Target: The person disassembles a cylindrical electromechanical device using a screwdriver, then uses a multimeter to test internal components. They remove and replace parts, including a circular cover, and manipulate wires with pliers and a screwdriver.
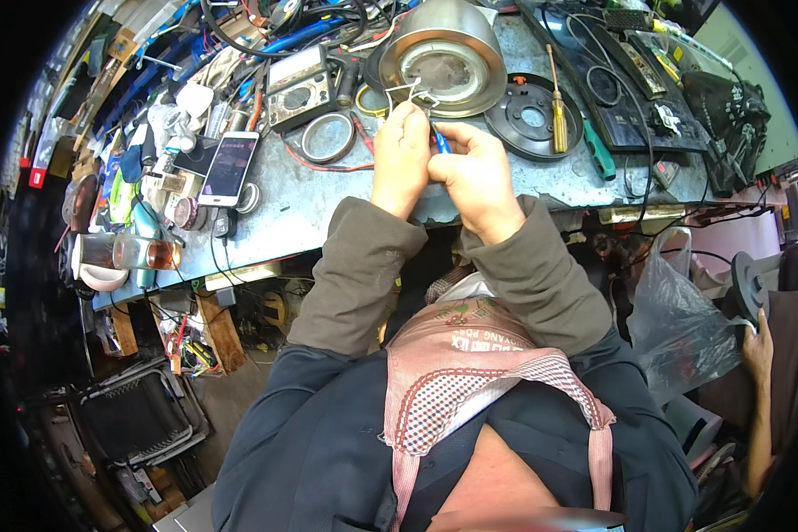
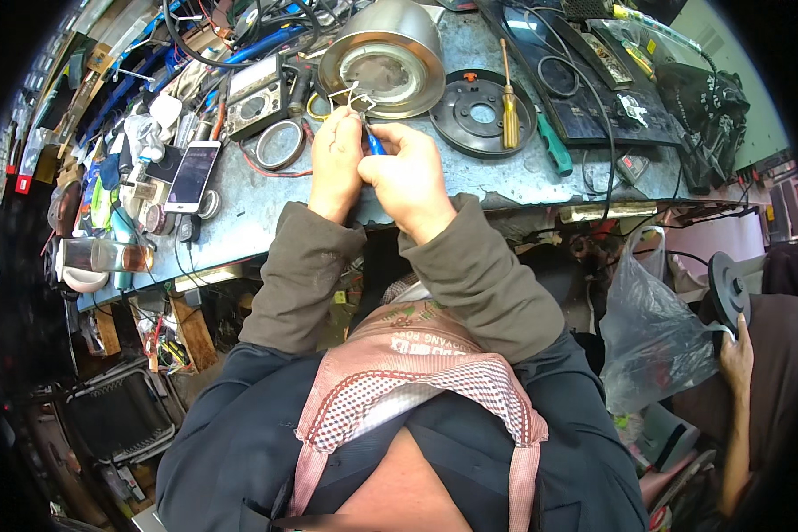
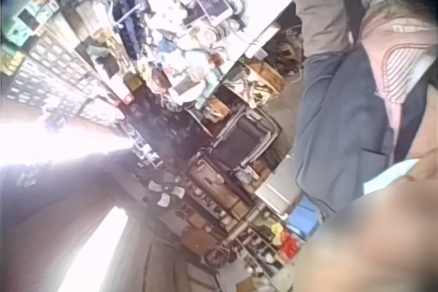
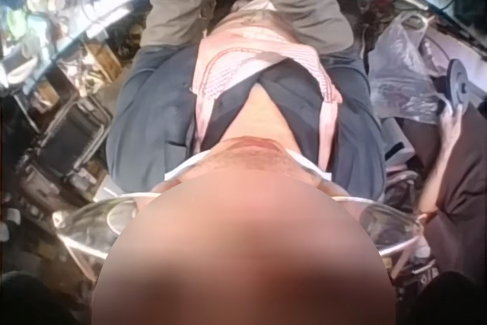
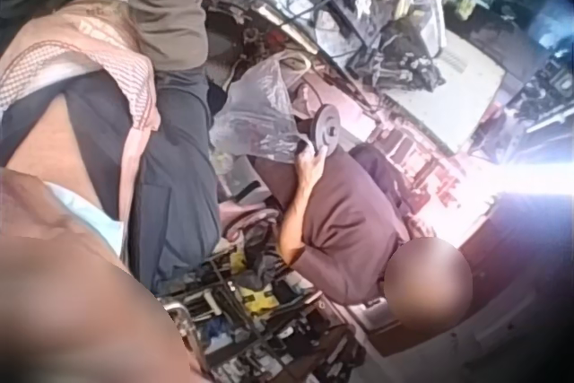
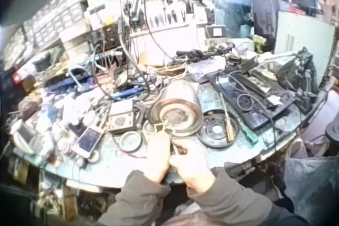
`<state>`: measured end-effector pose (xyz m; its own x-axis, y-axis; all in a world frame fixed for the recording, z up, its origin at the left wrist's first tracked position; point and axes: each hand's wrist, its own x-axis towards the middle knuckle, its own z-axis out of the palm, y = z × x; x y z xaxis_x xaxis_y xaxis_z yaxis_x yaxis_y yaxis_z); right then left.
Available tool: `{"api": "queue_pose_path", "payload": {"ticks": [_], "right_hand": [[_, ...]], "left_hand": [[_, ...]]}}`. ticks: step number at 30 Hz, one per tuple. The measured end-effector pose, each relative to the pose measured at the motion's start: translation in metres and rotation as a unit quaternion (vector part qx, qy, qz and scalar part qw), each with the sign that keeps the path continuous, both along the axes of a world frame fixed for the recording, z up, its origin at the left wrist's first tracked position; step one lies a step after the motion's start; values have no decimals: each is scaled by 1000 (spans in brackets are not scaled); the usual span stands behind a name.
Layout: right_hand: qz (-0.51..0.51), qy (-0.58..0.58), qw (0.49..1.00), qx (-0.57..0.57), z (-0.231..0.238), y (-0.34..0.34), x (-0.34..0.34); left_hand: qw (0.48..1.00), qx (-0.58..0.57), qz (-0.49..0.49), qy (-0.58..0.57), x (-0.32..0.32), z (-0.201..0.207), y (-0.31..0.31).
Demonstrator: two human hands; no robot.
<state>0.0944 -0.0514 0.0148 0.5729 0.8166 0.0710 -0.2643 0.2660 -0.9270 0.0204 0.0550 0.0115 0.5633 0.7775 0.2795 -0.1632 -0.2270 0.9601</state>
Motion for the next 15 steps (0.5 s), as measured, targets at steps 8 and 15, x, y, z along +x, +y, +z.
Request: {"api": "queue_pose_path", "payload": {"ticks": [8, 15], "right_hand": [[140, -95, 982, -88, 34, -10, 47], [152, -162, 966, -132, 34, -10, 56]], "left_hand": [[957, -245, -137, -68, -12, 13, 5], [967, -191, -150, -73, -13, 0, 8]]}}
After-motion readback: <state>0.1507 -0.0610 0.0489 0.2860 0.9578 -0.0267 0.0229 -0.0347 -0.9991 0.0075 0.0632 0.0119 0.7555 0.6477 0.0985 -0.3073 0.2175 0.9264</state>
